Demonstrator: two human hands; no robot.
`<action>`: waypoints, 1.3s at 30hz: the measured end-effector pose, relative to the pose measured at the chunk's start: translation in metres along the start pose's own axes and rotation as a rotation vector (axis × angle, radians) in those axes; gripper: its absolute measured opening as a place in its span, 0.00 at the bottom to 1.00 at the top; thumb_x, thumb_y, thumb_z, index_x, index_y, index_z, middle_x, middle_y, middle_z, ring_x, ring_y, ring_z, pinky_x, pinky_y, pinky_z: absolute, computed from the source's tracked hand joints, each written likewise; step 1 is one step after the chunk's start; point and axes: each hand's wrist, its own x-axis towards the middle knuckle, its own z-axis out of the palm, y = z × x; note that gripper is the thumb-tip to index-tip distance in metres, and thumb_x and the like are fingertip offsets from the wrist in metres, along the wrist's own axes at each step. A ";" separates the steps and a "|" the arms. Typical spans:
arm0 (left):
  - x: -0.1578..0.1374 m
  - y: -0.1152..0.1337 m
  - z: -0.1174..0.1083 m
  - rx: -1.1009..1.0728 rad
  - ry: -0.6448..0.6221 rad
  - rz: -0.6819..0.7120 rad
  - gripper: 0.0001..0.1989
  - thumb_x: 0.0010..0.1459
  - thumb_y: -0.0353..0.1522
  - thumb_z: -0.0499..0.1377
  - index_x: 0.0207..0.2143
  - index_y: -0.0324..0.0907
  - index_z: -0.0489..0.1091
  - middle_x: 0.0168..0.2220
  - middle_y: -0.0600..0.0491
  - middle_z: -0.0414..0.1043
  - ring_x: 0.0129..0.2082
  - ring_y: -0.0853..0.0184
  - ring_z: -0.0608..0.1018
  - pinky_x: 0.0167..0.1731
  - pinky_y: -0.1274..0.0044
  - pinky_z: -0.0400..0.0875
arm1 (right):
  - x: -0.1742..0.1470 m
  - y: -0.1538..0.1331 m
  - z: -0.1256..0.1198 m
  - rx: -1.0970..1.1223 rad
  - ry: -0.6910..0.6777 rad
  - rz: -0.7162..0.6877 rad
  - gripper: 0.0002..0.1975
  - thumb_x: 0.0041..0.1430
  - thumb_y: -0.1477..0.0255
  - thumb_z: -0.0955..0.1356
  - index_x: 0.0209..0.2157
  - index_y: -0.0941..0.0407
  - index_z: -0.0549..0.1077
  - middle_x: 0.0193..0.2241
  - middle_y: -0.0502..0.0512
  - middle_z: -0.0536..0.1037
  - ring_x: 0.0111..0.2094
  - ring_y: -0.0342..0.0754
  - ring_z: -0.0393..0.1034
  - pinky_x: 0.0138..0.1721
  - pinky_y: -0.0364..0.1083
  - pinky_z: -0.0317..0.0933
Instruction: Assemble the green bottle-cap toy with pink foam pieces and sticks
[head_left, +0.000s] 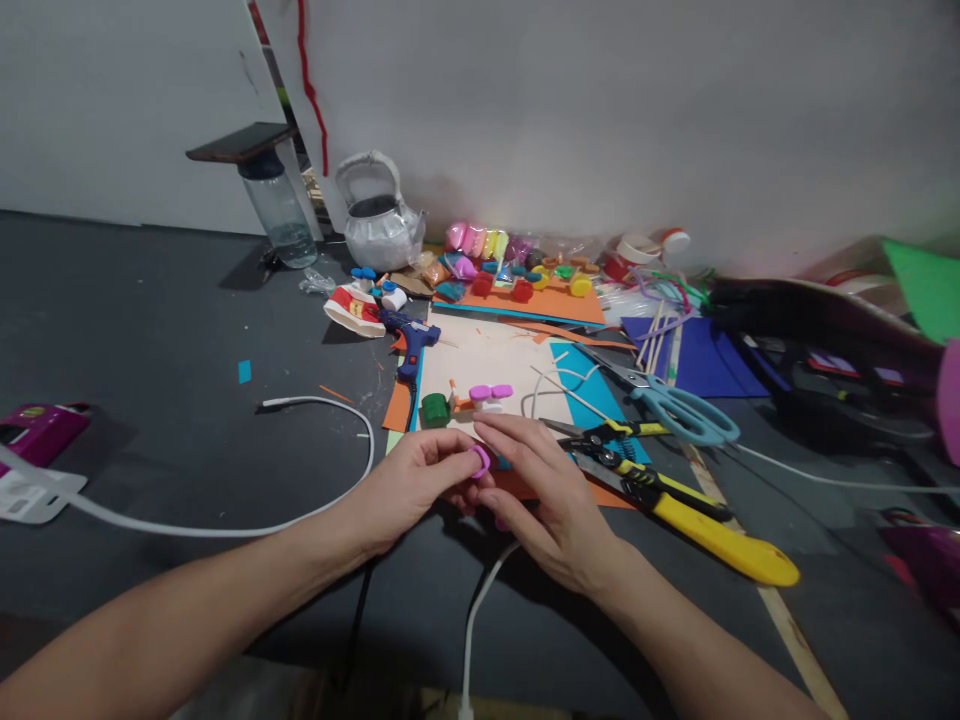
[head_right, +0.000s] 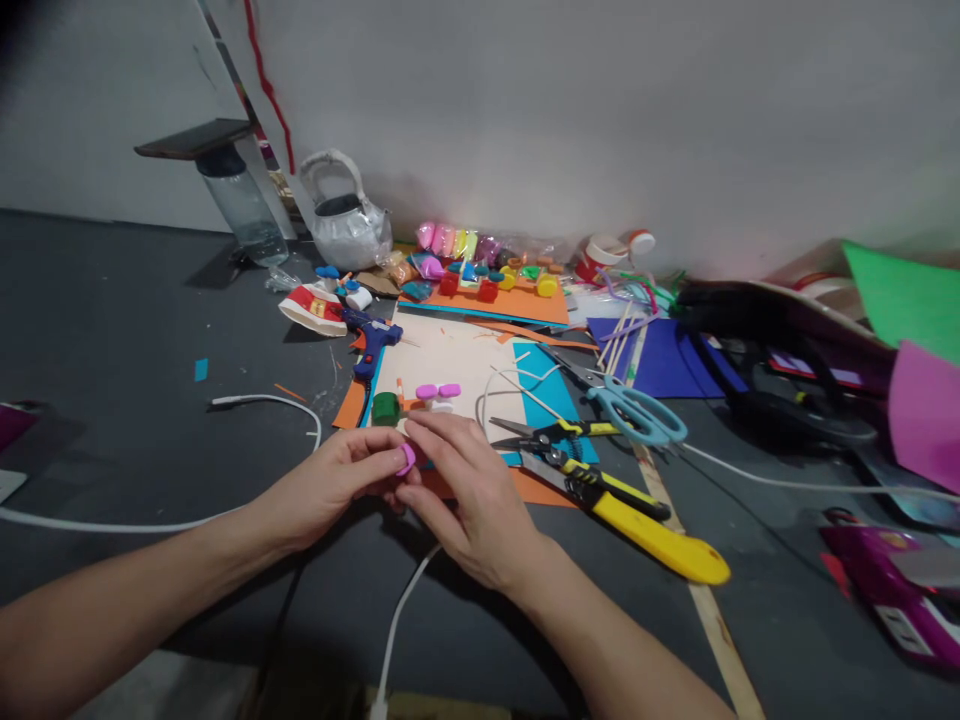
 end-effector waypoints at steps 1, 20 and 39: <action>0.000 0.000 0.000 -0.006 -0.002 -0.007 0.15 0.50 0.42 0.67 0.28 0.38 0.73 0.25 0.55 0.72 0.24 0.73 0.72 0.30 0.79 0.67 | 0.000 0.000 0.000 0.025 0.009 0.012 0.22 0.65 0.70 0.66 0.60 0.52 0.66 0.57 0.63 0.72 0.58 0.54 0.66 0.56 0.57 0.64; 0.000 -0.002 -0.004 -0.015 -0.060 -0.042 0.14 0.50 0.40 0.68 0.28 0.37 0.76 0.25 0.55 0.72 0.23 0.73 0.71 0.28 0.79 0.65 | 0.003 0.006 -0.001 0.277 -0.015 0.162 0.14 0.63 0.68 0.69 0.50 0.49 0.75 0.49 0.58 0.79 0.51 0.50 0.73 0.51 0.52 0.69; 0.001 -0.005 -0.002 -0.009 -0.023 -0.022 0.14 0.51 0.40 0.67 0.28 0.37 0.74 0.26 0.56 0.71 0.24 0.74 0.70 0.28 0.79 0.65 | 0.002 0.006 0.002 0.263 0.022 0.125 0.15 0.62 0.70 0.70 0.51 0.50 0.73 0.46 0.57 0.79 0.48 0.49 0.73 0.50 0.51 0.68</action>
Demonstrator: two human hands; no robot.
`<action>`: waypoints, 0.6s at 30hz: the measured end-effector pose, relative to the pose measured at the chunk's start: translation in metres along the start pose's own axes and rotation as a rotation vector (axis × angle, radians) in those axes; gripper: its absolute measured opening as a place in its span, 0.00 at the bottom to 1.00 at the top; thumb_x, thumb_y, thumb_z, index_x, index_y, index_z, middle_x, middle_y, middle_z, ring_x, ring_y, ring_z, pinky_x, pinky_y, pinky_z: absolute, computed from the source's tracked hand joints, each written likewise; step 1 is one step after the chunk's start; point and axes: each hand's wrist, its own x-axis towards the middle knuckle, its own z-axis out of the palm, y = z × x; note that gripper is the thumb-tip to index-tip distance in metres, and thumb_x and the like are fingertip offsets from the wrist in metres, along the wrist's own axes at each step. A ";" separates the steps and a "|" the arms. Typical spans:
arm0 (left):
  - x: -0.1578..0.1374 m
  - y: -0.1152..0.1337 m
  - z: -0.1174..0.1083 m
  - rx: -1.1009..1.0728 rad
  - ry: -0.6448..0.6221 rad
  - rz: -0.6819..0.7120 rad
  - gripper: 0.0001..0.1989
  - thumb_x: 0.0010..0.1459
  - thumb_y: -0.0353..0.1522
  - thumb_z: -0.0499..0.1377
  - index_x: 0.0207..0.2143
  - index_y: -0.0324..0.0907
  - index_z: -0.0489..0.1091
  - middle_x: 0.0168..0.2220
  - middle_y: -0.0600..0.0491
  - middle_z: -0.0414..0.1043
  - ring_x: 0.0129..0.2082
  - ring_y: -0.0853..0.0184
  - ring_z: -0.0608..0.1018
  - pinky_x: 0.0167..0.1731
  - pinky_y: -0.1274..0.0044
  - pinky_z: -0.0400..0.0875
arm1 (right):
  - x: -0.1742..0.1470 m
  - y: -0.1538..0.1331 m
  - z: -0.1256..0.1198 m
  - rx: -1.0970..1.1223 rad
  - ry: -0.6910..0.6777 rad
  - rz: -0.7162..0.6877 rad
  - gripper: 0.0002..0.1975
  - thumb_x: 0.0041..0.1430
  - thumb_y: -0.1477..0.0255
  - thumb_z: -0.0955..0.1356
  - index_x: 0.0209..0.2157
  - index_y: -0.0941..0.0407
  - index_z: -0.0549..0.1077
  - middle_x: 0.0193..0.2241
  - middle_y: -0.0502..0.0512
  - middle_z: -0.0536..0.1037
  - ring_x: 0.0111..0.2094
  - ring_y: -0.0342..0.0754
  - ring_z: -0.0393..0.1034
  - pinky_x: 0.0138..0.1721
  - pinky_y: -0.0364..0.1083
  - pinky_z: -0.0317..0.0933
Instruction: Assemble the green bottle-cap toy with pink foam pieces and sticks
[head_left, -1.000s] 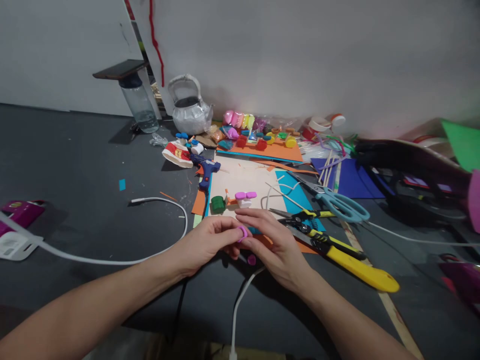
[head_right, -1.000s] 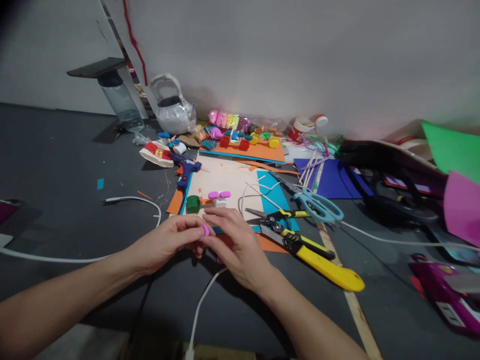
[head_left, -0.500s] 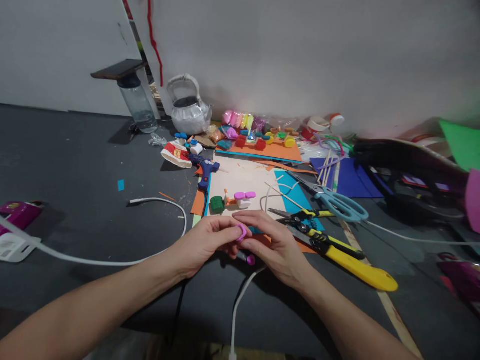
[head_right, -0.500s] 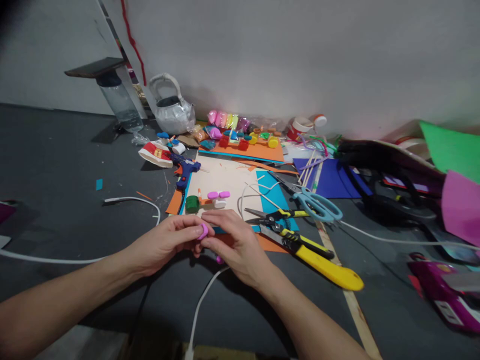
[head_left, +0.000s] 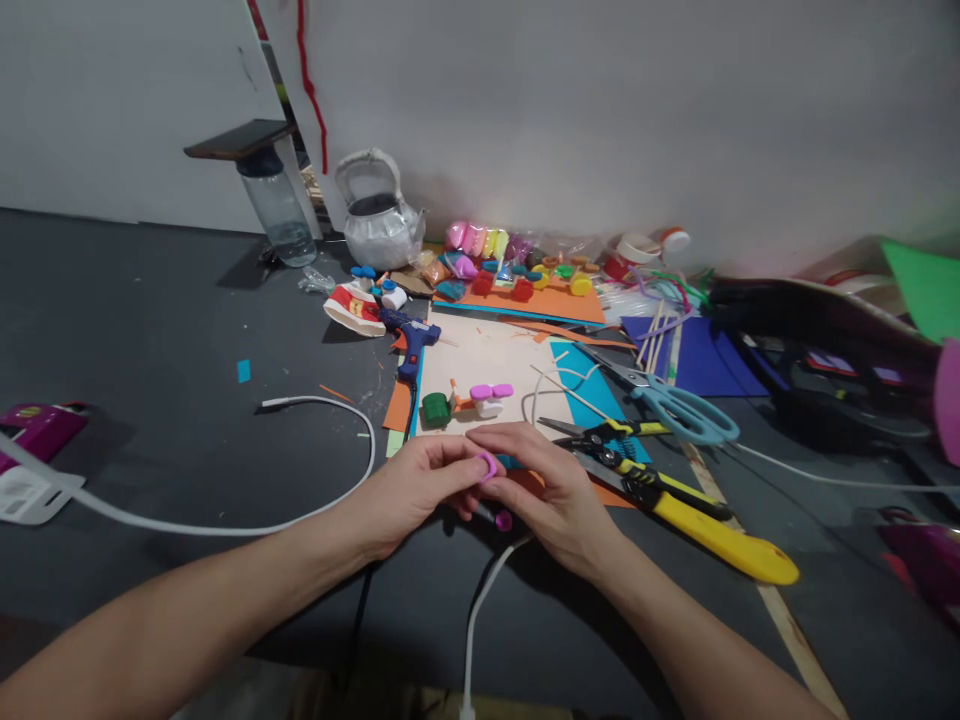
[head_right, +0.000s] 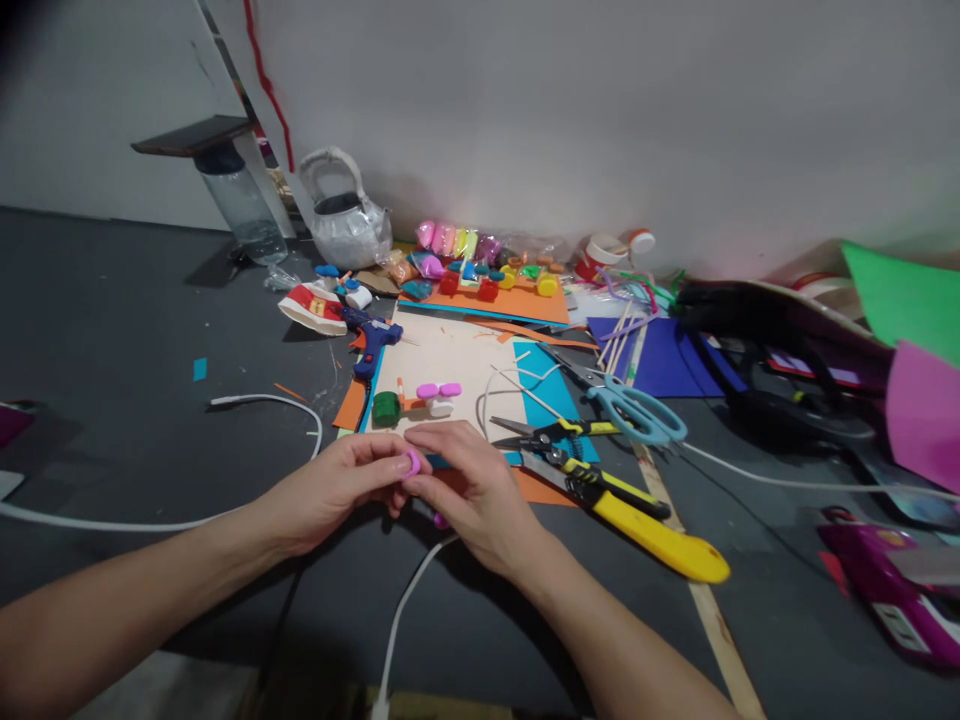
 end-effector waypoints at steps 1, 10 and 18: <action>0.000 0.001 -0.001 0.019 -0.004 0.007 0.14 0.51 0.40 0.67 0.28 0.37 0.73 0.26 0.56 0.71 0.23 0.74 0.70 0.28 0.79 0.65 | 0.000 0.000 -0.001 0.001 -0.002 -0.008 0.16 0.62 0.70 0.70 0.52 0.50 0.73 0.47 0.57 0.79 0.49 0.49 0.73 0.50 0.51 0.68; -0.001 0.006 -0.002 0.191 0.002 0.067 0.09 0.57 0.35 0.62 0.35 0.37 0.72 0.26 0.58 0.69 0.22 0.75 0.70 0.26 0.79 0.68 | 0.000 -0.005 -0.005 -0.019 -0.001 -0.067 0.16 0.62 0.73 0.70 0.51 0.49 0.74 0.50 0.58 0.77 0.51 0.50 0.72 0.52 0.52 0.67; -0.002 0.008 0.000 0.083 -0.002 0.003 0.08 0.53 0.33 0.63 0.32 0.37 0.69 0.26 0.57 0.70 0.23 0.75 0.73 0.26 0.81 0.70 | 0.001 -0.009 -0.005 -0.021 0.029 -0.097 0.15 0.61 0.76 0.70 0.49 0.50 0.74 0.49 0.58 0.78 0.51 0.50 0.73 0.51 0.52 0.68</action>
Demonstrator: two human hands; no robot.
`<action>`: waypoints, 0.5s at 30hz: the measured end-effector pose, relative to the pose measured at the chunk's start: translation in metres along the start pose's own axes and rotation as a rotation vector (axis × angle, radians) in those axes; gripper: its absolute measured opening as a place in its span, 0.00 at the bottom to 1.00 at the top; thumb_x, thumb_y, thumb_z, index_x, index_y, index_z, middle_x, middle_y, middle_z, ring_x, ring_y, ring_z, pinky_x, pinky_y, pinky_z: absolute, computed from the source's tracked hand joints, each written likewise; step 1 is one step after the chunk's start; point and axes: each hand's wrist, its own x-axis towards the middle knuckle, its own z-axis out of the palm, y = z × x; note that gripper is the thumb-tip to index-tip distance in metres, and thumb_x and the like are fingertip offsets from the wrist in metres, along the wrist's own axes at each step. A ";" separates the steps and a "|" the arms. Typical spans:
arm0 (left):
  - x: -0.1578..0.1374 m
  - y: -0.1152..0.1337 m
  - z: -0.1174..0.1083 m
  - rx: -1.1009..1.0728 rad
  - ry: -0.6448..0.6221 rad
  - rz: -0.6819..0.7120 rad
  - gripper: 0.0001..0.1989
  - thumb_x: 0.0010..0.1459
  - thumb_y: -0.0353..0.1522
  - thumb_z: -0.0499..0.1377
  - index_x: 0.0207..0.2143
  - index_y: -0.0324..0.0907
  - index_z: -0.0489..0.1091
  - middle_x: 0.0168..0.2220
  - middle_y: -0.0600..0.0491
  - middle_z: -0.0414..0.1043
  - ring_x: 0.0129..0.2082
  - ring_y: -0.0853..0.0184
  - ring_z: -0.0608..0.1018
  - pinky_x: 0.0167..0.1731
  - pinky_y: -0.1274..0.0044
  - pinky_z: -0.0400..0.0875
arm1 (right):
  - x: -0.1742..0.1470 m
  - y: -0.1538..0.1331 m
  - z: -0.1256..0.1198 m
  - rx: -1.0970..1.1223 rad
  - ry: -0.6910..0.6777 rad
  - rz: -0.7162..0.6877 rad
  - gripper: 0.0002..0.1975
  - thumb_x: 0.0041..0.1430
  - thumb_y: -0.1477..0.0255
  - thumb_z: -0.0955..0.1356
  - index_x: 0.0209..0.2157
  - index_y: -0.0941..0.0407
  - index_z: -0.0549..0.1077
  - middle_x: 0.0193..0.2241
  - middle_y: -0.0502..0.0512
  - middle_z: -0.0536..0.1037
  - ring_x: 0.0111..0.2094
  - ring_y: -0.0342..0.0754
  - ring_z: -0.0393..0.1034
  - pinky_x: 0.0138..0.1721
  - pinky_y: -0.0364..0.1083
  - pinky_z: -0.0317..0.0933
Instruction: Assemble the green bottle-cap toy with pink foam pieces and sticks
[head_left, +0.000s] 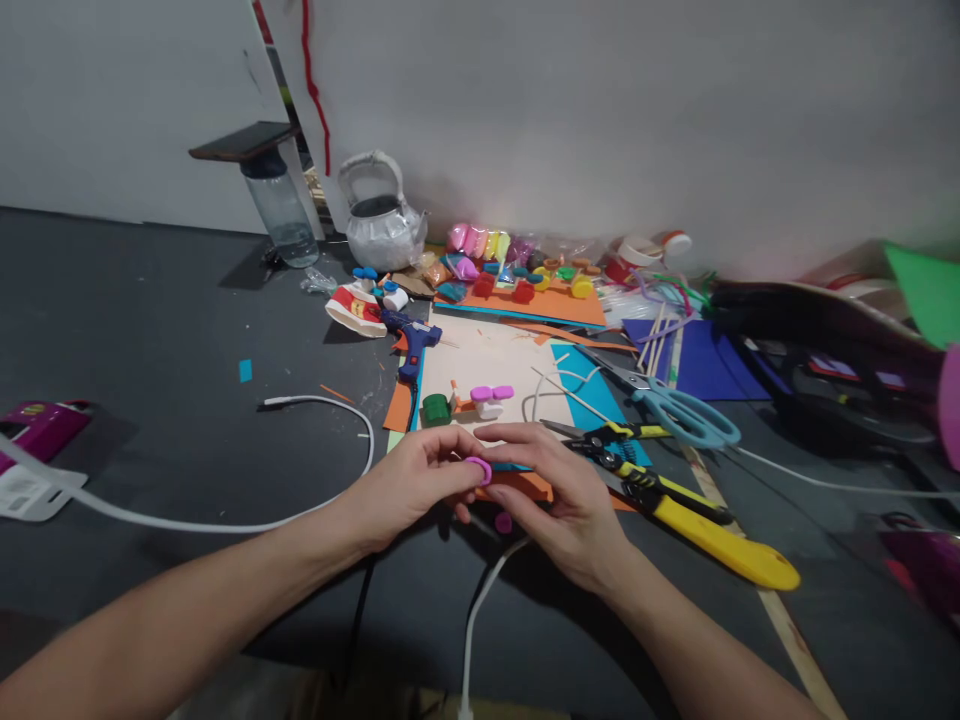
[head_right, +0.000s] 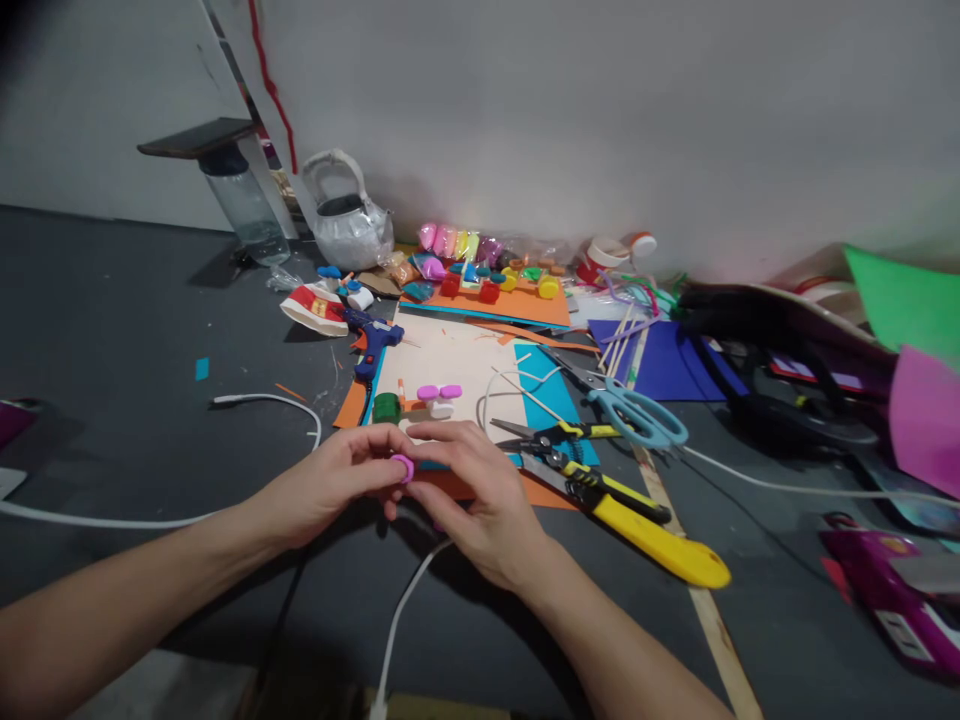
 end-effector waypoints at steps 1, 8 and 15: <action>0.000 0.000 0.000 -0.013 -0.002 -0.007 0.09 0.53 0.34 0.63 0.32 0.37 0.69 0.25 0.57 0.70 0.23 0.75 0.73 0.26 0.81 0.71 | 0.000 -0.001 0.000 -0.001 0.003 -0.004 0.14 0.61 0.75 0.70 0.49 0.50 0.74 0.49 0.58 0.78 0.51 0.50 0.73 0.51 0.52 0.68; 0.002 0.000 0.000 0.006 -0.023 -0.003 0.10 0.55 0.34 0.62 0.36 0.37 0.70 0.21 0.58 0.69 0.22 0.73 0.73 0.24 0.79 0.73 | -0.003 -0.001 -0.001 -0.037 -0.067 0.023 0.20 0.64 0.73 0.67 0.57 0.49 0.70 0.55 0.59 0.74 0.57 0.51 0.68 0.56 0.53 0.64; 0.002 -0.003 -0.005 0.022 -0.024 0.041 0.09 0.56 0.34 0.63 0.35 0.36 0.74 0.25 0.57 0.72 0.23 0.76 0.72 0.26 0.82 0.70 | -0.006 0.001 -0.002 -0.050 -0.106 0.004 0.23 0.66 0.72 0.64 0.61 0.46 0.66 0.59 0.57 0.71 0.59 0.51 0.65 0.58 0.54 0.61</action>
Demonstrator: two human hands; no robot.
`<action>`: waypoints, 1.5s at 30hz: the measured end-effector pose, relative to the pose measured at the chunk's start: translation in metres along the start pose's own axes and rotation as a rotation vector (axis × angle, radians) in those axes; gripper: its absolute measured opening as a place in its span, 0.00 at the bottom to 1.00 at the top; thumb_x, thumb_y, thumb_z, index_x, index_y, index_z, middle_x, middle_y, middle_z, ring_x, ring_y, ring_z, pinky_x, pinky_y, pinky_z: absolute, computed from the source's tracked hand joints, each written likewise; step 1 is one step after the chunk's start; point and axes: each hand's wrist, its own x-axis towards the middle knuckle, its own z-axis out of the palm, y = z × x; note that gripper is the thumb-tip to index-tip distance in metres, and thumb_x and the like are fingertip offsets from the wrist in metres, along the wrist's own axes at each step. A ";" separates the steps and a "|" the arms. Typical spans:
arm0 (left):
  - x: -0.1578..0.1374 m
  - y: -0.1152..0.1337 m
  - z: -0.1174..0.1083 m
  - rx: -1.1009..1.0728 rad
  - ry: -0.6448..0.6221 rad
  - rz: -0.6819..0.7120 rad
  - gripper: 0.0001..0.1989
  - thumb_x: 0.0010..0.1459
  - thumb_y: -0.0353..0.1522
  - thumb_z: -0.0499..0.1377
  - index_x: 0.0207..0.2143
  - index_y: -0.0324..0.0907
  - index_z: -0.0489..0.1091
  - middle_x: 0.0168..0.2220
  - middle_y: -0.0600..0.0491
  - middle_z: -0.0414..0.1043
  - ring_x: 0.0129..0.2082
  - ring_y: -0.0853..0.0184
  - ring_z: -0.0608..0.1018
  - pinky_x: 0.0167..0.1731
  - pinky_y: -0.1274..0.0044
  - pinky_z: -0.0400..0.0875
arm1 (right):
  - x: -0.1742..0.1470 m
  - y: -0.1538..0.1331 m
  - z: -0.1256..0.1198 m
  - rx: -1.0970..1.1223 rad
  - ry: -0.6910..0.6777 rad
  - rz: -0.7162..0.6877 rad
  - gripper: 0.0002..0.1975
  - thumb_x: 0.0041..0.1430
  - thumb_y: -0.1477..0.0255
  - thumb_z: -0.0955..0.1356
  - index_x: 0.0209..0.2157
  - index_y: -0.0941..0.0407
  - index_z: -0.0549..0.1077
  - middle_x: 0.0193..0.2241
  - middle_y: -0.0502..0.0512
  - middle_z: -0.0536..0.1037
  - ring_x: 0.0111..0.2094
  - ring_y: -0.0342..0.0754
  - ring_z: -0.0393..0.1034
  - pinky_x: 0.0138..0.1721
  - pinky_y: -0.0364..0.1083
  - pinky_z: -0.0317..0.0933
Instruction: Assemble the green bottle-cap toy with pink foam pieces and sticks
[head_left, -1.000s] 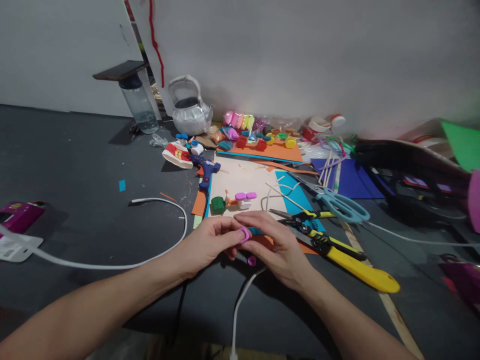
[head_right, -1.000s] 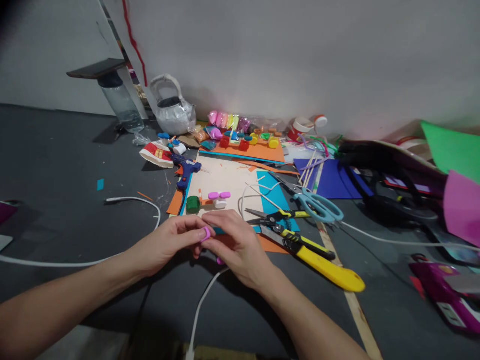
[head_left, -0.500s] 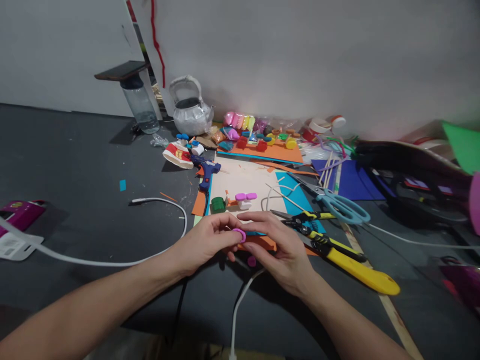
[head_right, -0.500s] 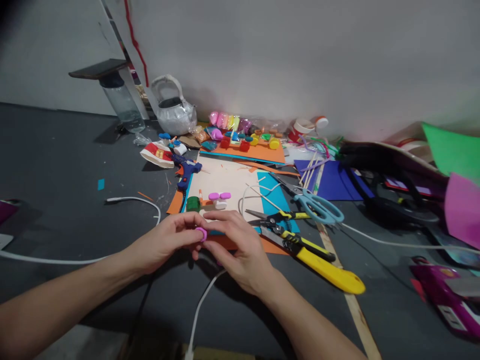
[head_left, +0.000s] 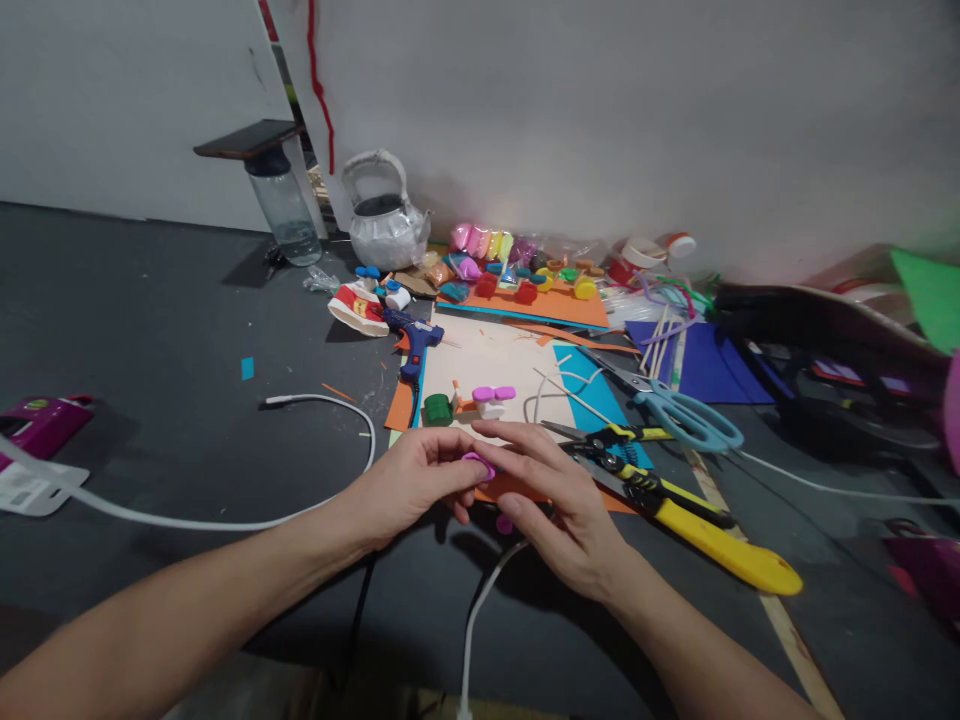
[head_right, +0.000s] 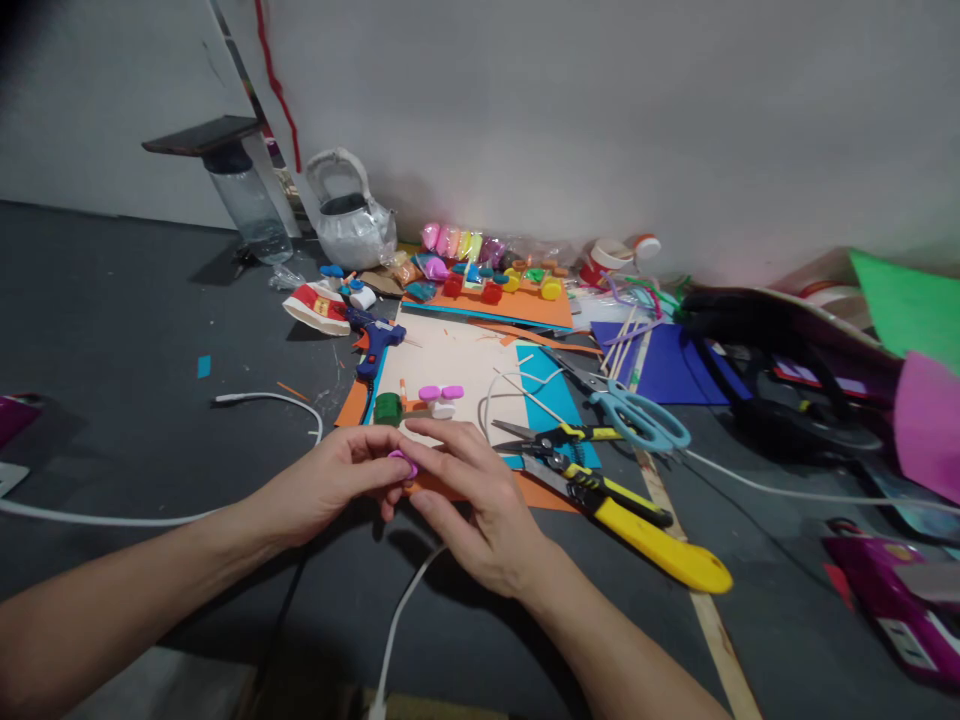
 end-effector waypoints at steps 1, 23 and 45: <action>0.000 -0.001 -0.001 0.007 -0.003 0.002 0.08 0.57 0.34 0.63 0.35 0.36 0.75 0.25 0.56 0.72 0.22 0.76 0.72 0.26 0.82 0.69 | 0.000 0.000 0.000 -0.004 0.001 -0.004 0.22 0.67 0.72 0.64 0.61 0.46 0.67 0.59 0.57 0.71 0.59 0.51 0.65 0.58 0.54 0.61; -0.004 0.006 0.001 0.227 0.008 0.070 0.07 0.58 0.30 0.57 0.36 0.37 0.73 0.30 0.57 0.69 0.27 0.74 0.68 0.28 0.81 0.63 | 0.002 -0.002 0.003 0.006 0.076 -0.011 0.18 0.65 0.74 0.65 0.55 0.50 0.71 0.53 0.59 0.75 0.53 0.51 0.71 0.52 0.53 0.66; -0.003 0.002 -0.001 0.171 -0.027 -0.026 0.11 0.58 0.37 0.60 0.37 0.37 0.75 0.27 0.56 0.69 0.24 0.73 0.68 0.27 0.79 0.62 | 0.002 -0.001 -0.001 0.101 0.052 0.044 0.16 0.67 0.71 0.63 0.53 0.48 0.74 0.55 0.58 0.74 0.56 0.52 0.69 0.55 0.54 0.65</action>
